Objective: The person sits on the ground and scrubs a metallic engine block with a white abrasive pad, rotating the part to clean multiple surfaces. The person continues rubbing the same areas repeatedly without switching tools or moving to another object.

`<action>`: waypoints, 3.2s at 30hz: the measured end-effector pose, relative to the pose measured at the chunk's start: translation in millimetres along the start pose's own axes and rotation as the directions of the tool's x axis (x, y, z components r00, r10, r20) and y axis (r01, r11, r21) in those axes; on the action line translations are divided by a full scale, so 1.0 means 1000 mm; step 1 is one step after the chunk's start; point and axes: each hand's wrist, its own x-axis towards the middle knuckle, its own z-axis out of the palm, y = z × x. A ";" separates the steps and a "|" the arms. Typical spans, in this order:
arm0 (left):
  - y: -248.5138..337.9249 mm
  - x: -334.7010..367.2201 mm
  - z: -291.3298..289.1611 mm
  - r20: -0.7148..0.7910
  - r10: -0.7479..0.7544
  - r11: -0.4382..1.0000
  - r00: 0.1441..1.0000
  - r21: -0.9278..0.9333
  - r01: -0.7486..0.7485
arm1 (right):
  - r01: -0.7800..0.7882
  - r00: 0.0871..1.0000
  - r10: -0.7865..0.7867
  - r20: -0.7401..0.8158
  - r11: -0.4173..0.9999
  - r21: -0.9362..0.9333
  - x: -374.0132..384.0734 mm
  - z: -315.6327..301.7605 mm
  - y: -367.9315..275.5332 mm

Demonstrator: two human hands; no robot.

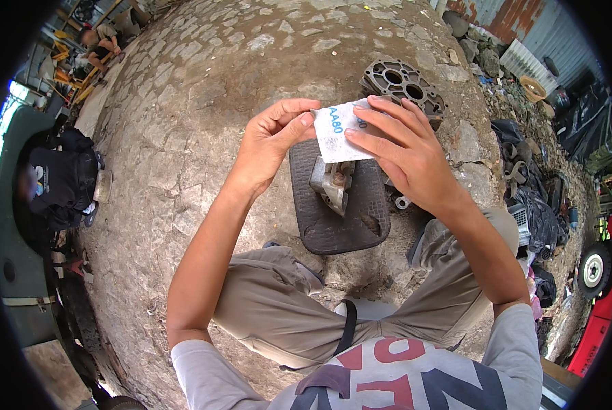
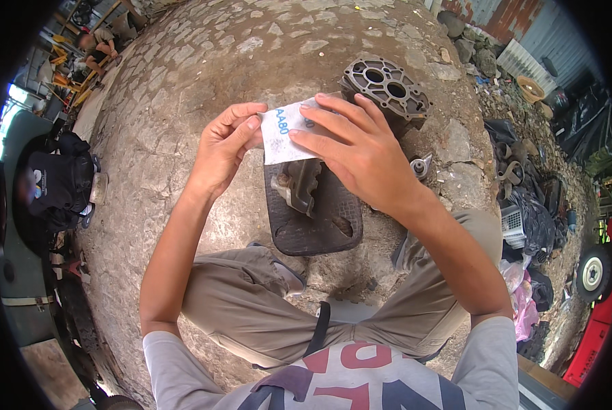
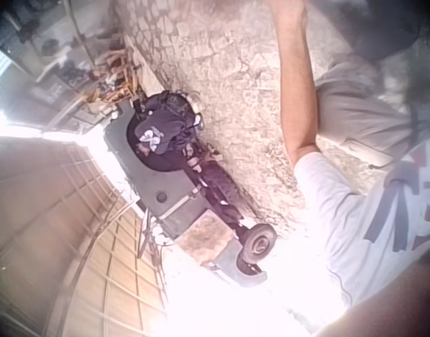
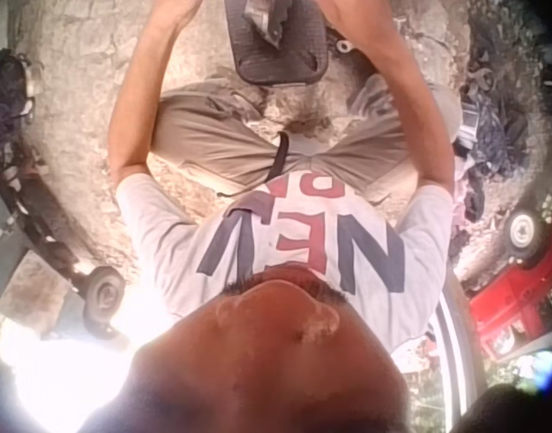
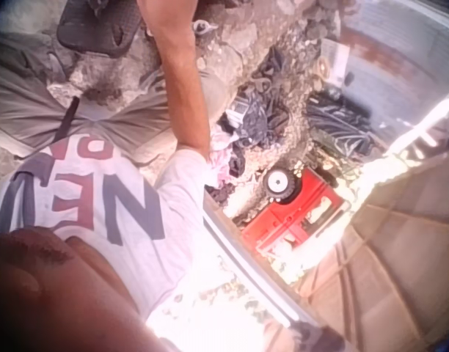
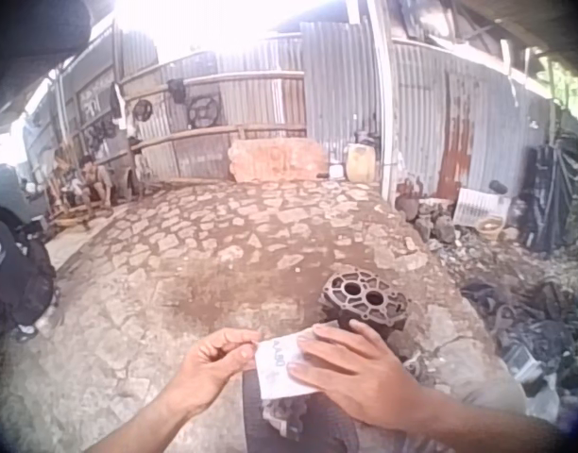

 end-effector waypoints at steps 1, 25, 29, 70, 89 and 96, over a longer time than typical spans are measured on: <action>0.000 0.000 0.001 0.000 0.000 1.000 1.000 -0.005 0.000 | 0.001 1.000 -0.001 0.000 1.000 0.002 0.000 -0.001 -0.001; -0.024 -0.012 -0.010 0.210 -0.072 0.877 0.975 0.478 -0.038 | 0.001 0.994 -0.006 0.108 0.999 0.044 0.000 -0.005 -0.022; -0.020 -0.016 -0.008 0.220 -0.092 0.828 0.971 0.559 -0.048 | 0.009 0.982 -0.018 0.189 0.999 0.050 -0.002 -0.006 -0.018; 0.008 -0.015 0.002 0.321 0.205 0.765 0.925 0.537 -0.356 | -0.011 0.995 0.033 0.091 0.973 -0.232 -0.010 -0.001 -0.032; 0.013 -0.016 0.005 0.350 0.168 0.704 0.922 0.611 -0.361 | 0.121 0.992 -0.120 0.024 0.993 -0.006 -0.011 0.001 -0.007; 0.012 -0.013 0.002 0.363 0.234 0.689 0.902 0.593 -0.417 | 0.104 0.994 -0.099 0.045 0.986 -0.134 -0.011 -0.005 -0.019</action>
